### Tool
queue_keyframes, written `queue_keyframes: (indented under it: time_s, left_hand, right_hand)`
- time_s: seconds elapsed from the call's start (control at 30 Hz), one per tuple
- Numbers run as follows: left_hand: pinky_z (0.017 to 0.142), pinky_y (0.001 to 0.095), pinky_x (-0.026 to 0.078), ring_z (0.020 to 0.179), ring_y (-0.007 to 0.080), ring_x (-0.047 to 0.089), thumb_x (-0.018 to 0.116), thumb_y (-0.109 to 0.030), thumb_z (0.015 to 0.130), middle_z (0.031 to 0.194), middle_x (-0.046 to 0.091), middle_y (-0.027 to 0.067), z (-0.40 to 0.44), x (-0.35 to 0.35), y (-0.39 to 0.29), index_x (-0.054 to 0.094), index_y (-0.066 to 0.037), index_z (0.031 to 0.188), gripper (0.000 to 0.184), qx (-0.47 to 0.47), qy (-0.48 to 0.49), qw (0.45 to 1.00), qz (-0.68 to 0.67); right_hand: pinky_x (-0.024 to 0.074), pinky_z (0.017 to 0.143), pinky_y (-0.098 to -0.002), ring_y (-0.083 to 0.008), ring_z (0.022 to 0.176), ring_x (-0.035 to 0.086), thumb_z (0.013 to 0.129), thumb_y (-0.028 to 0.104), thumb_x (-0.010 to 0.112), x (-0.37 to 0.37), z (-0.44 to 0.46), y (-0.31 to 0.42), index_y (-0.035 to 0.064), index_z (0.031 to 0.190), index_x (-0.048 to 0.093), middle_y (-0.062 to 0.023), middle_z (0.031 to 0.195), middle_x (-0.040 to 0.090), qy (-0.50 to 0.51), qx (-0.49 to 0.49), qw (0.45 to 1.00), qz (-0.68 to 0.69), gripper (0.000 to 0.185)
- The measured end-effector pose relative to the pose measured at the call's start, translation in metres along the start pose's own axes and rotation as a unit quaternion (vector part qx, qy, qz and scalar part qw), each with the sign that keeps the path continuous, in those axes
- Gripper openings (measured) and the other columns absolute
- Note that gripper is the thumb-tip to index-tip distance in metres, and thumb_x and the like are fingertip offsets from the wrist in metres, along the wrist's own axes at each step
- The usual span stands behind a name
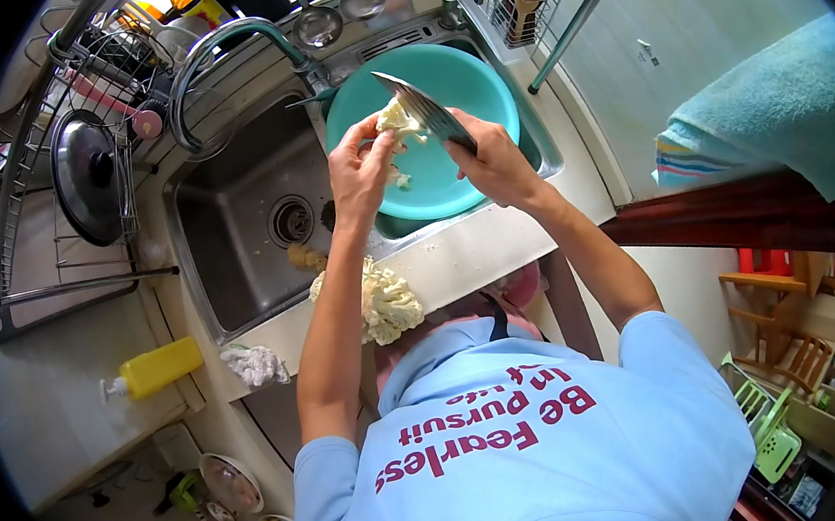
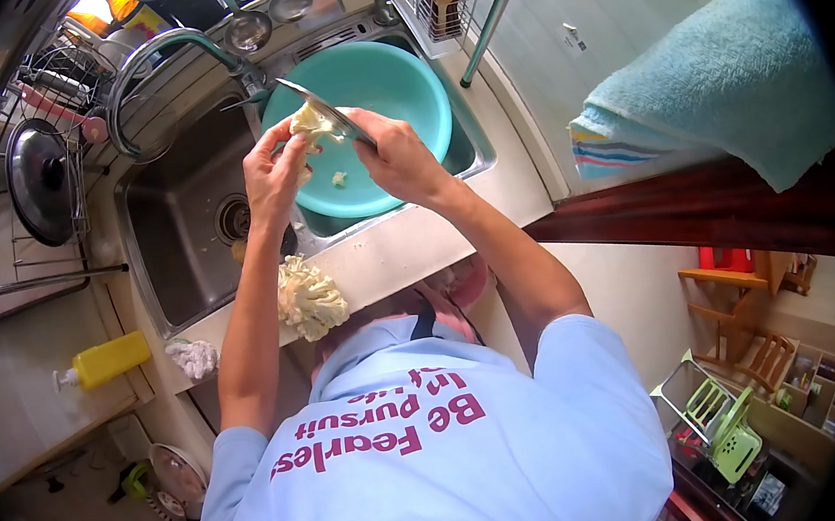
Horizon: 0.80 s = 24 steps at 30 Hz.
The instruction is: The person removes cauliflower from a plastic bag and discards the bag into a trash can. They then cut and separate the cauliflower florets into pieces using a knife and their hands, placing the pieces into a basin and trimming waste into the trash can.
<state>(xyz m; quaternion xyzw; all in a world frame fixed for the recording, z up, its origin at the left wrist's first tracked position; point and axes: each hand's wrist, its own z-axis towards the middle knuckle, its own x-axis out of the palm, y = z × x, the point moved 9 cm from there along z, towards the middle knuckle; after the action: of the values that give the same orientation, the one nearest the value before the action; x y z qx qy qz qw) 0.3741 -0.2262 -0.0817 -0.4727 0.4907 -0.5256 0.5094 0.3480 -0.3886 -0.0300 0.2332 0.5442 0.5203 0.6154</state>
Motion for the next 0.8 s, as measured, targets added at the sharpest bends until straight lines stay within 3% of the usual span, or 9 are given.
queue_keyframes:
  time_s: [0.07, 0.1, 0.17, 0.33, 0.47, 0.63, 0.7, 0.77, 0.8]
  left_hand:
    - [0.058, 0.0198, 0.049, 0.079, 0.0107, 0.065, 0.059, -0.016, 0.091, 0.096, 0.067, 0.007, 0.002, 0.001, -0.001, 0.059, 0.002, 0.116, 0.031, 0.009, 0.01, 1.0, 0.01]
    - [0.059, 0.0205, 0.049, 0.079, 0.0112, 0.065, 0.058, -0.016, 0.092, 0.097, 0.067, 0.0074, 0.004, 0.003, 0.008, 0.059, 0.002, 0.116, 0.03, -0.027, 0.032, 0.999, -0.01]
    - [0.06, 0.0211, 0.049, 0.08, 0.0116, 0.065, 0.056, -0.016, 0.093, 0.098, 0.066, 0.0078, 0.003, 0.006, 0.018, 0.059, 0.002, 0.116, 0.03, -0.064, 0.053, 0.996, -0.029]
    - [0.059, 0.0213, 0.049, 0.076, 0.0123, 0.065, 0.052, -0.018, 0.094, 0.094, 0.066, 0.0076, -0.001, 0.019, 0.029, 0.059, 0.003, 0.115, 0.029, -0.109, 0.11, 0.983, -0.098]
    - [0.058, 0.0218, 0.048, 0.075, 0.012, 0.065, 0.051, -0.018, 0.095, 0.094, 0.066, 0.0073, -0.001, 0.023, 0.032, 0.059, 0.003, 0.113, 0.029, -0.11, 0.13, 0.982, -0.079]
    - [0.057, 0.0208, 0.047, 0.073, 0.0115, 0.064, 0.05, -0.017, 0.095, 0.092, 0.066, 0.0062, -0.002, 0.023, 0.05, 0.059, 0.003, 0.112, 0.028, -0.142, 0.138, 0.975, -0.098]
    - [0.057, 0.0211, 0.047, 0.072, 0.0121, 0.063, 0.049, -0.016, 0.095, 0.092, 0.065, 0.0066, -0.009, 0.038, 0.044, 0.059, 0.003, 0.112, 0.028, -0.124, 0.193, 0.972, -0.059]
    - [0.057, 0.0221, 0.047, 0.072, 0.0143, 0.064, 0.053, -0.016, 0.094, 0.092, 0.065, 0.0075, -0.011, 0.042, 0.043, 0.056, 0.005, 0.118, 0.033, -0.115, 0.171, 0.975, -0.089]
    - [0.058, 0.023, 0.048, 0.073, 0.0155, 0.064, 0.056, -0.017, 0.093, 0.093, 0.065, 0.009, -0.008, 0.035, 0.044, 0.05, 0.006, 0.124, 0.039, -0.118, 0.142, 0.979, -0.09]
  right_hand:
    - [0.0556, 0.064, -0.0332, -0.0279, 0.078, 0.066, 0.082, -0.005, 0.053, 0.008, -0.003, -0.017, -0.0053, 0.12, 0.052, -0.0203, 0.102, 0.061, 0.038, 0.117, 0.989, 0.077, 0.037]
    - [0.0556, 0.064, -0.0332, -0.0279, 0.078, 0.066, 0.082, -0.005, 0.053, 0.01, -0.004, -0.019, -0.0053, 0.12, 0.052, -0.0203, 0.102, 0.061, 0.039, 0.117, 0.989, 0.077, 0.037]
    - [0.053, 0.049, -0.0284, -0.0202, 0.062, 0.063, 0.084, -0.002, 0.054, 0.003, -0.007, -0.016, -0.0053, 0.117, 0.053, -0.0169, 0.093, 0.06, -0.038, 0.052, 0.991, 0.121, 0.034]
    - [0.0542, 0.051, -0.0286, -0.0194, 0.061, 0.063, 0.085, 0.0, 0.054, 0.004, -0.008, -0.02, -0.0055, 0.114, 0.055, -0.0155, 0.091, 0.06, -0.028, 0.041, 0.994, 0.092, 0.03]
    - [0.0567, 0.056, -0.0285, -0.0153, 0.066, 0.061, 0.086, 0.006, 0.055, 0.011, -0.013, -0.032, -0.0079, 0.104, 0.057, -0.0097, 0.083, 0.061, -0.007, 0.121, 0.986, 0.117, 0.022]
    - [0.0567, 0.053, -0.0281, -0.015, 0.067, 0.062, 0.086, 0.008, 0.057, 0.017, -0.011, -0.039, -0.0067, 0.103, 0.058, -0.0094, 0.081, 0.061, -0.027, 0.133, 0.983, 0.12, 0.022]
    - [0.0566, 0.052, -0.0277, -0.0149, 0.068, 0.062, 0.086, 0.008, 0.058, 0.021, -0.007, -0.048, -0.0064, 0.102, 0.059, -0.0096, 0.081, 0.061, -0.045, 0.136, 0.983, 0.113, 0.022]
    - [0.0562, 0.051, -0.0265, -0.0149, 0.068, 0.063, 0.085, 0.007, 0.06, 0.016, -0.001, -0.047, -0.0066, 0.102, 0.059, -0.0098, 0.081, 0.062, -0.113, 0.047, 0.992, -0.002, 0.022]
    - [0.0563, 0.051, -0.0256, -0.015, 0.068, 0.063, 0.085, 0.006, 0.061, 0.018, 0.001, -0.053, -0.0072, 0.101, 0.059, -0.0101, 0.082, 0.063, -0.111, 0.044, 0.993, 0.024, 0.021]
